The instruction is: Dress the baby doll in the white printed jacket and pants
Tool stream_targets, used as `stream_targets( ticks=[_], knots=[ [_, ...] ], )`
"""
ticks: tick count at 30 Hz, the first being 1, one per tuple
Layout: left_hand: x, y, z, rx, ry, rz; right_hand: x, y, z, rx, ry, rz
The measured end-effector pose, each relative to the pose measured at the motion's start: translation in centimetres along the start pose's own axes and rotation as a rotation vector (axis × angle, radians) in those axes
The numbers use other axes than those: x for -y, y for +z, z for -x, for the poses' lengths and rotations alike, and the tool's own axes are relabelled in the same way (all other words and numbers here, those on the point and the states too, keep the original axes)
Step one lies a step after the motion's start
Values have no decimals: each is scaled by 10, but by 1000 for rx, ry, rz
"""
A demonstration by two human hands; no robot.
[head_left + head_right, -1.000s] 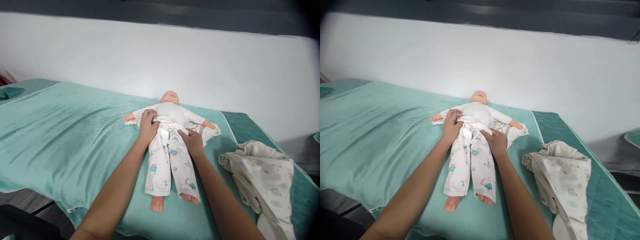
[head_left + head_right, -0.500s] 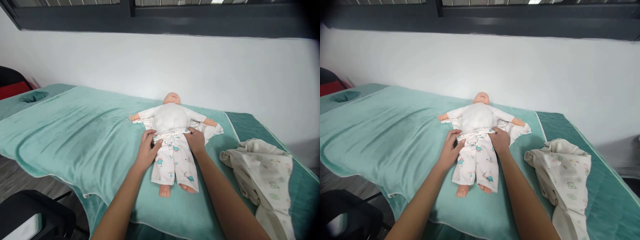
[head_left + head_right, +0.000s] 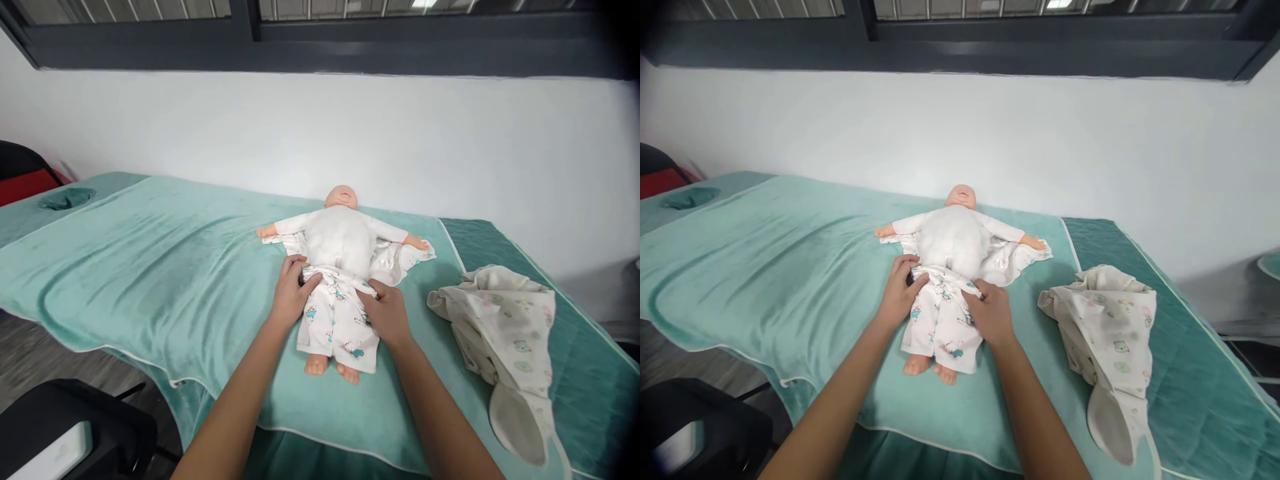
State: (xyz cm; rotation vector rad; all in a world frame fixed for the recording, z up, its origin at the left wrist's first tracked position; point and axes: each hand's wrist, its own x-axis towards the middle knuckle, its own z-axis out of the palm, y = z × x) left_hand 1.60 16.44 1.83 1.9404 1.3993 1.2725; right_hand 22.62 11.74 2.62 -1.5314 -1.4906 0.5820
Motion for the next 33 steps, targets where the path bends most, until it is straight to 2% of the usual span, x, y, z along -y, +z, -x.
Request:
stream_targets(
  ticks=[4,10,16,23,27,33],
  knots=[
    [2,0,0,-5,23,9,2,-3,9,90,12,-54],
    [3,3,-6,-38,72,43,3,-4,5,222,2,-93],
    [3,10,-25,-72,126,33,5,5,-9,123,51,-73],
    [3,14,-36,-70,86,87,4,13,-20,22,36,-29],
    [-5,7,-20,-36,4,113,2,14,-20,-21,39,16],
    [-21,-7,38,6,12,52,2,13,-20,-39,-13,16]
  ],
)
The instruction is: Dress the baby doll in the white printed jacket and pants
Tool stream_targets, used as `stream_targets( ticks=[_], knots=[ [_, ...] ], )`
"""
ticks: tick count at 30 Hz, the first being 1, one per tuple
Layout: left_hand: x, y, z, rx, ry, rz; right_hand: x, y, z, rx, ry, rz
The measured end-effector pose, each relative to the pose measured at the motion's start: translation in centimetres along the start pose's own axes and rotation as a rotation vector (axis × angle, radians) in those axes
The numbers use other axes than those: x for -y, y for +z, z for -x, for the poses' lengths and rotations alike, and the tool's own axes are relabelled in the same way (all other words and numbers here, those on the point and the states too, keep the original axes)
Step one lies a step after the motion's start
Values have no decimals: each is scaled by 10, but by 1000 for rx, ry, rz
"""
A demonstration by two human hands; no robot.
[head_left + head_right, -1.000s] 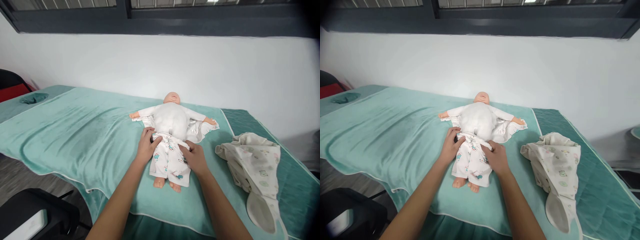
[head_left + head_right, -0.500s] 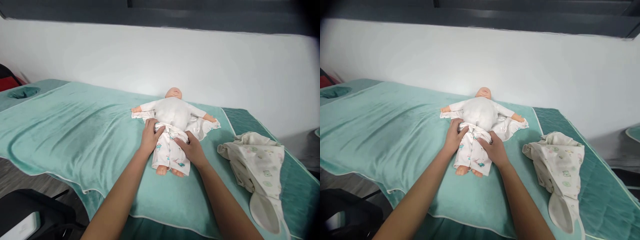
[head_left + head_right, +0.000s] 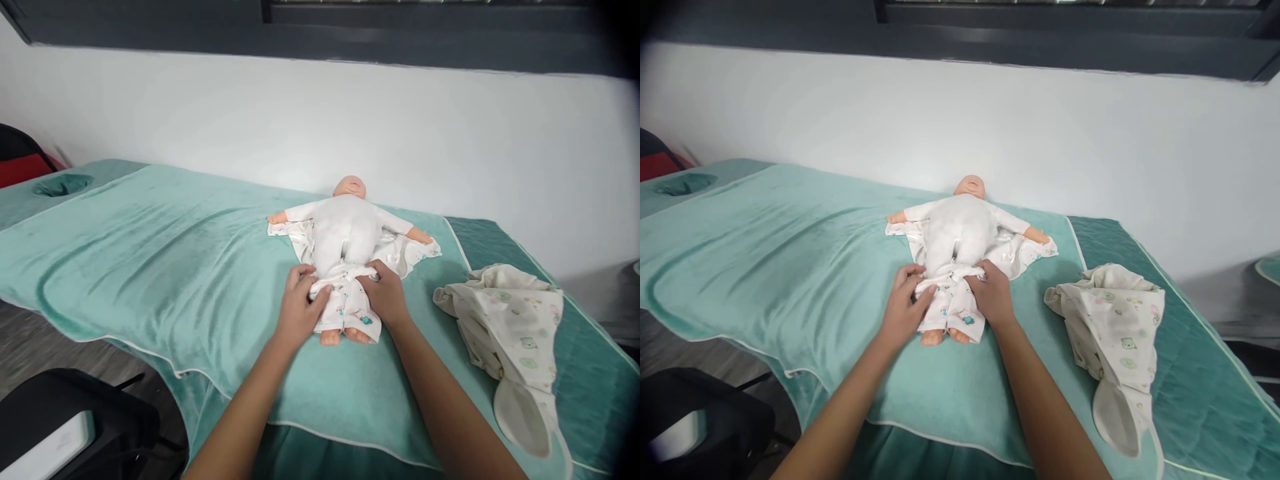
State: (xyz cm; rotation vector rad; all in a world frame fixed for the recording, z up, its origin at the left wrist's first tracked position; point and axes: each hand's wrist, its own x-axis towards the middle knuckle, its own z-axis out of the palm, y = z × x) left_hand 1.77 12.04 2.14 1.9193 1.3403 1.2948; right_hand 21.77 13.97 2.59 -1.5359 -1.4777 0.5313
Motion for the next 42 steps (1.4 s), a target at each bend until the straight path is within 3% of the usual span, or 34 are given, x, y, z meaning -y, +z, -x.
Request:
stream_targets(
  ticks=[4,11,15,20,26,32,37,42],
  knots=[
    [-3,0,23,19,-25,-13,1,-1,0,-21,-33,0],
    [-2,4,20,-4,-60,-16,5,-10,27,11,39,-8],
    [-2,4,20,-23,-44,-20,8,-20,62,130,43,-72],
    [-2,3,19,-12,-58,2,9,-28,90,317,-100,-104],
    [-6,-3,20,22,-34,-3,5,-18,95,229,-174,76],
    [-9,-15,51,131,23,47,2,-16,98,147,-288,140],
    [-7,-19,66,228,55,32,0,-16,98,142,-241,124],
    [-13,-18,57,136,84,-53,2,-19,95,148,-167,97]
  ],
)
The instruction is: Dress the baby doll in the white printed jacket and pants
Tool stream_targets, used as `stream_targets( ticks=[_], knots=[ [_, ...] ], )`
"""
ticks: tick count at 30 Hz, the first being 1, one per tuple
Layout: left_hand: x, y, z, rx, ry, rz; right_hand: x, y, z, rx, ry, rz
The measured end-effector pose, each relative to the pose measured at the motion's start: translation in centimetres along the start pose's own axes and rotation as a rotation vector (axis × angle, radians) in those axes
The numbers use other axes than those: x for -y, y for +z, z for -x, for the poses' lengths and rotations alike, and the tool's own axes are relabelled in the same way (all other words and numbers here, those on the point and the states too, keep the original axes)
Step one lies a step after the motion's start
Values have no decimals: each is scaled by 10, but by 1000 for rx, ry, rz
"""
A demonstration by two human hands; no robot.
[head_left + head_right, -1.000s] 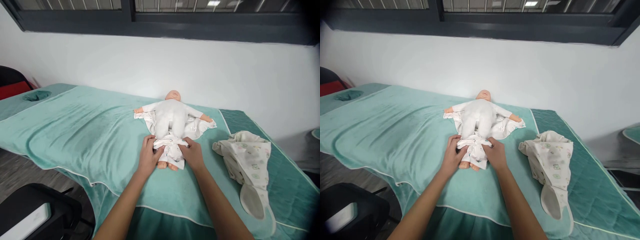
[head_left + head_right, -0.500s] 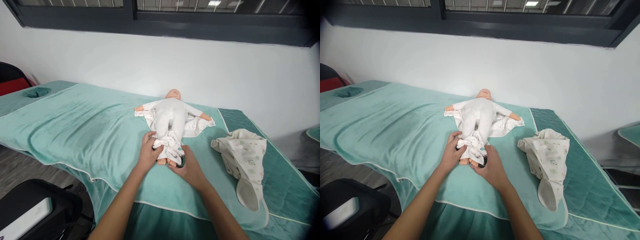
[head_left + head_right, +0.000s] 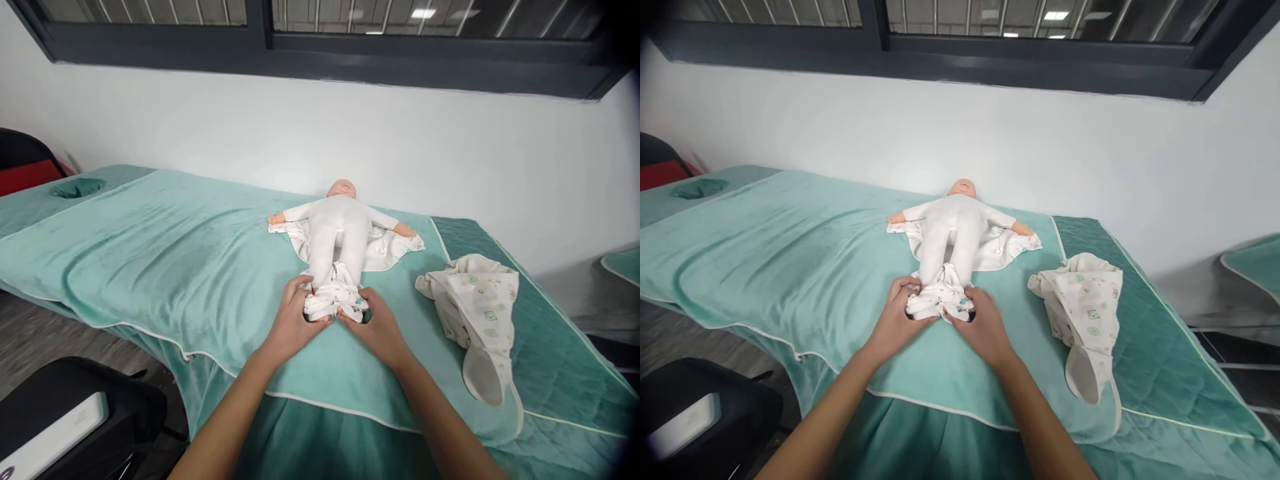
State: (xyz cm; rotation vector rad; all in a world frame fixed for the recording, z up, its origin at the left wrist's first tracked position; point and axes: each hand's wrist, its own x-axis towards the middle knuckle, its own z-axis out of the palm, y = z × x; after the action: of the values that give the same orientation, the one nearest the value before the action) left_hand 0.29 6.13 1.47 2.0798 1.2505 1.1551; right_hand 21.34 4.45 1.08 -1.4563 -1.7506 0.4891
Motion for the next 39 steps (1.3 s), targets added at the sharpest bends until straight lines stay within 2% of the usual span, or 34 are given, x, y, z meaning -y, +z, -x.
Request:
stream_targets(
  ticks=[3,5,8,12,15,22,26,31,34,36,39],
  knots=[
    [-4,-2,-5,-59,35,-107,3,-4,-1,32,47,-4],
    [-8,-8,-7,-25,55,-171,7,-8,0,56,66,13],
    [-18,-24,-9,116,-9,-186,19,-19,0,103,96,55],
    [-38,-51,-13,345,-99,-166,39,-43,-5,263,105,19],
    [-54,-69,-14,487,-75,-187,52,-65,-8,398,39,-18],
    [-95,-108,-17,772,40,-314,78,-111,-14,728,11,-75],
    [-120,-133,-33,878,98,-436,101,-142,-33,876,-37,21],
    [-162,-159,-74,1055,41,-448,130,-166,-66,882,-223,246],
    [-185,-168,-101,1041,-18,-391,141,-173,-85,822,-256,448],
    [-196,-169,-116,930,-16,-407,149,-178,-96,793,-274,522],
    [-210,-164,-131,703,70,-499,166,-192,-111,722,-323,541]
  ],
)
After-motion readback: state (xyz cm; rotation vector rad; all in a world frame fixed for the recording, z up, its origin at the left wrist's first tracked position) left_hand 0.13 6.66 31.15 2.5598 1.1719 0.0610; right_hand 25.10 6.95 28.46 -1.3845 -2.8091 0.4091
